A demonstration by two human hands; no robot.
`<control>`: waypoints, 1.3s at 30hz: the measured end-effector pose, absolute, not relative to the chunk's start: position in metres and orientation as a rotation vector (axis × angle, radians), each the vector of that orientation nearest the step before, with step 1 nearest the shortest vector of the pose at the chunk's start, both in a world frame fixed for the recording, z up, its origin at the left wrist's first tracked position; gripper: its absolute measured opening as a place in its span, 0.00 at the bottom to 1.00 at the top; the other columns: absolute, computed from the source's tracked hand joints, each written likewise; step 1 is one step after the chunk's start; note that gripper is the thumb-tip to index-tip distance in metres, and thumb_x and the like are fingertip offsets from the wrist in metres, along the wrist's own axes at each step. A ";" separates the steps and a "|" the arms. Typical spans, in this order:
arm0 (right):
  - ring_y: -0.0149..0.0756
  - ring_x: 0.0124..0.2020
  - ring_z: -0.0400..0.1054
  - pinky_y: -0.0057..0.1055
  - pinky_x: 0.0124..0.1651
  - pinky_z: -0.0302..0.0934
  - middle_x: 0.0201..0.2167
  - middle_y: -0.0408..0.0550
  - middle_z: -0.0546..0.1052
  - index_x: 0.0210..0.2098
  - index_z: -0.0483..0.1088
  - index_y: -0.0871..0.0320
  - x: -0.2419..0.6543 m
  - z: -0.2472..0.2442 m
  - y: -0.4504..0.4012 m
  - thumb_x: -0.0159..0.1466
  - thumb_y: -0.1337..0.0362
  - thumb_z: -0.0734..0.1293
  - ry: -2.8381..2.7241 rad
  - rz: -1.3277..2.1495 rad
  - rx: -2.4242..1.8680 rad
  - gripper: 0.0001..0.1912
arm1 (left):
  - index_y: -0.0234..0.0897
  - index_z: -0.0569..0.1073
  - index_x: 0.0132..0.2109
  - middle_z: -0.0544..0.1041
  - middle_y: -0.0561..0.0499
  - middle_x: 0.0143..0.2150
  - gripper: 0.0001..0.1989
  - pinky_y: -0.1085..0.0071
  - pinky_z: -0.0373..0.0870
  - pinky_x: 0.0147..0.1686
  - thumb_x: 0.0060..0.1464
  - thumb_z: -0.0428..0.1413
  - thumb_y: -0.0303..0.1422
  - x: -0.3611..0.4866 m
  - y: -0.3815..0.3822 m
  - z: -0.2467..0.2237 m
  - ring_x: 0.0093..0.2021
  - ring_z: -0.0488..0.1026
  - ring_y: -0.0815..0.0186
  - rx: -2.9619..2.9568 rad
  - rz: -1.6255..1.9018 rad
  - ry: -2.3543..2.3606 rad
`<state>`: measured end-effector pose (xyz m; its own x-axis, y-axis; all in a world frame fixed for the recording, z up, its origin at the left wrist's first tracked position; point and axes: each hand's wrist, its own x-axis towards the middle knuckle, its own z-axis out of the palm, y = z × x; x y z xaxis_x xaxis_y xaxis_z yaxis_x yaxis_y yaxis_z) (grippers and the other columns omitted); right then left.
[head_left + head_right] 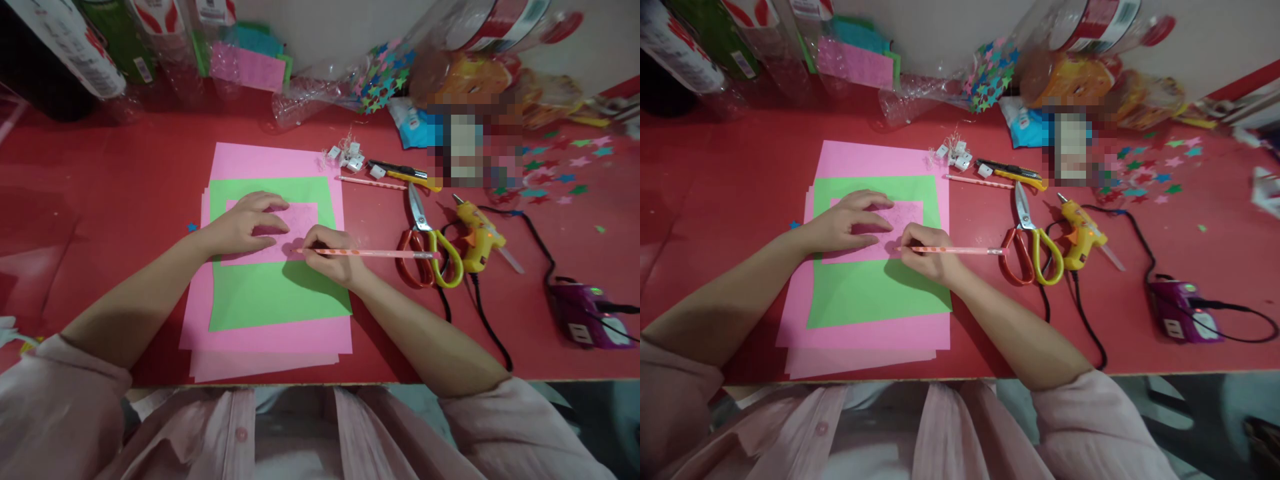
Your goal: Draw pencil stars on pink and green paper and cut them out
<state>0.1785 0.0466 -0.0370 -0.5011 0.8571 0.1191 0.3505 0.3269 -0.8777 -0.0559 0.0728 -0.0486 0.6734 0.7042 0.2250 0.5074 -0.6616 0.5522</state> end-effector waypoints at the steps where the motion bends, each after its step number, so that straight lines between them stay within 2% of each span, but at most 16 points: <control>1: 0.26 0.22 0.56 0.26 0.26 0.50 0.20 0.39 0.66 0.23 0.62 0.56 0.179 -0.037 0.047 0.55 0.68 0.62 -2.008 1.101 -1.063 0.05 | 0.39 0.80 0.47 0.70 0.42 0.59 0.13 0.52 0.59 0.62 0.58 0.56 0.35 -0.056 0.073 -0.048 0.62 0.63 0.52 2.432 0.581 0.946; 16: 0.25 0.21 0.55 0.26 0.25 0.48 0.19 0.38 0.65 0.23 0.61 0.56 0.179 -0.038 0.049 0.54 0.69 0.62 -2.053 1.181 -1.029 0.05 | 0.40 0.80 0.47 0.70 0.43 0.59 0.13 0.54 0.59 0.62 0.58 0.56 0.36 -0.056 0.074 -0.049 0.62 0.63 0.53 2.415 0.580 0.953; 27: 0.26 0.23 0.54 0.27 0.26 0.46 0.20 0.38 0.63 0.23 0.57 0.55 0.176 -0.039 0.048 0.57 0.66 0.63 -2.028 1.090 -1.135 0.09 | 0.41 0.80 0.46 0.70 0.45 0.60 0.12 0.53 0.58 0.63 0.56 0.57 0.35 -0.055 0.073 -0.047 0.62 0.63 0.53 2.404 0.573 0.967; 39: 0.26 0.23 0.53 0.27 0.27 0.46 0.20 0.38 0.63 0.23 0.57 0.55 0.175 -0.037 0.047 0.58 0.66 0.62 -2.025 1.062 -1.129 0.09 | 0.42 0.80 0.46 0.70 0.45 0.60 0.12 0.52 0.56 0.63 0.55 0.57 0.35 -0.055 0.072 -0.046 0.63 0.61 0.51 2.355 0.564 0.977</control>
